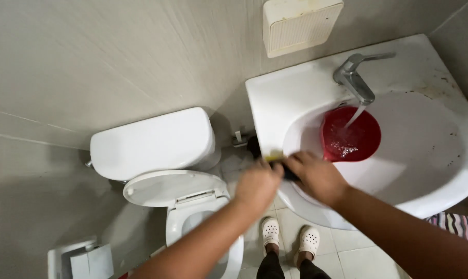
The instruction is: The person mops the tiled bathroom floor using a blue mop and a red bucket. They then move to the sink area, where they use a yellow sponge to scrub the sink basin, faucet, and the wall behind the sink, rinsing the sponge under running water.
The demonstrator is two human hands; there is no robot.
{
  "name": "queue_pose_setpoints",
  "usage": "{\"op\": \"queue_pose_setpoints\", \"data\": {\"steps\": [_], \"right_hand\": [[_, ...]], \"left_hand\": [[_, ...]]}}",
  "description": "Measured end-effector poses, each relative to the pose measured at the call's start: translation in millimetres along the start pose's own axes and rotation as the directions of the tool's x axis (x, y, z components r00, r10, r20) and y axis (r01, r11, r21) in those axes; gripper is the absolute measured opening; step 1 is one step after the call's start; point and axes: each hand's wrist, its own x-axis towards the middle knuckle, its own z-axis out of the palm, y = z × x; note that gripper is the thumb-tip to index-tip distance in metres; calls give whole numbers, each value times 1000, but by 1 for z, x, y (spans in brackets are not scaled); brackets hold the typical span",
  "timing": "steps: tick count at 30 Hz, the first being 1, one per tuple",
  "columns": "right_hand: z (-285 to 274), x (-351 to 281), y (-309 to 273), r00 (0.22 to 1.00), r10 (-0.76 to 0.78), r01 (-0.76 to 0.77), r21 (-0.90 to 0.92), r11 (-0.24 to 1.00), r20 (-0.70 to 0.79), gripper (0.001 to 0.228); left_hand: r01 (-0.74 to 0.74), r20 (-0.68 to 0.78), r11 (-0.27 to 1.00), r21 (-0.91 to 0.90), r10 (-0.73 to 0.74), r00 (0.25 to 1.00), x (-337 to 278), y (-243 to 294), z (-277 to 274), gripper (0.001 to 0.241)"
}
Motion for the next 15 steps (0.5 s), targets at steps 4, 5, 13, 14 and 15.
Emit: {"op": "queue_pose_setpoints", "data": {"steps": [4, 5, 13, 14, 15], "right_hand": [[10, -5, 5, 977, -196, 197, 15, 980, -80, 59], [13, 1, 7, 978, -196, 197, 7, 980, -78, 56], [2, 157, 24, 950, -12, 11, -5, 1000, -313, 43], [3, 176, 29, 939, 31, -36, -6, 999, -342, 42], [0, 185, 32, 938, 25, -29, -8, 1000, -346, 42]], "left_hand": [[-28, -30, 1000, -6, 28, 999, -6, 5, 8, 13], [-22, -31, 1000, -10, 21, 999, -1, -1, 12, 13], [184, -57, 982, 46, -181, 982, 133, -103, 33, 30], [201, -103, 977, 77, -193, 976, 149, -114, 41, 34], [205, -109, 975, 80, -196, 974, 155, -118, 39, 34]]}}
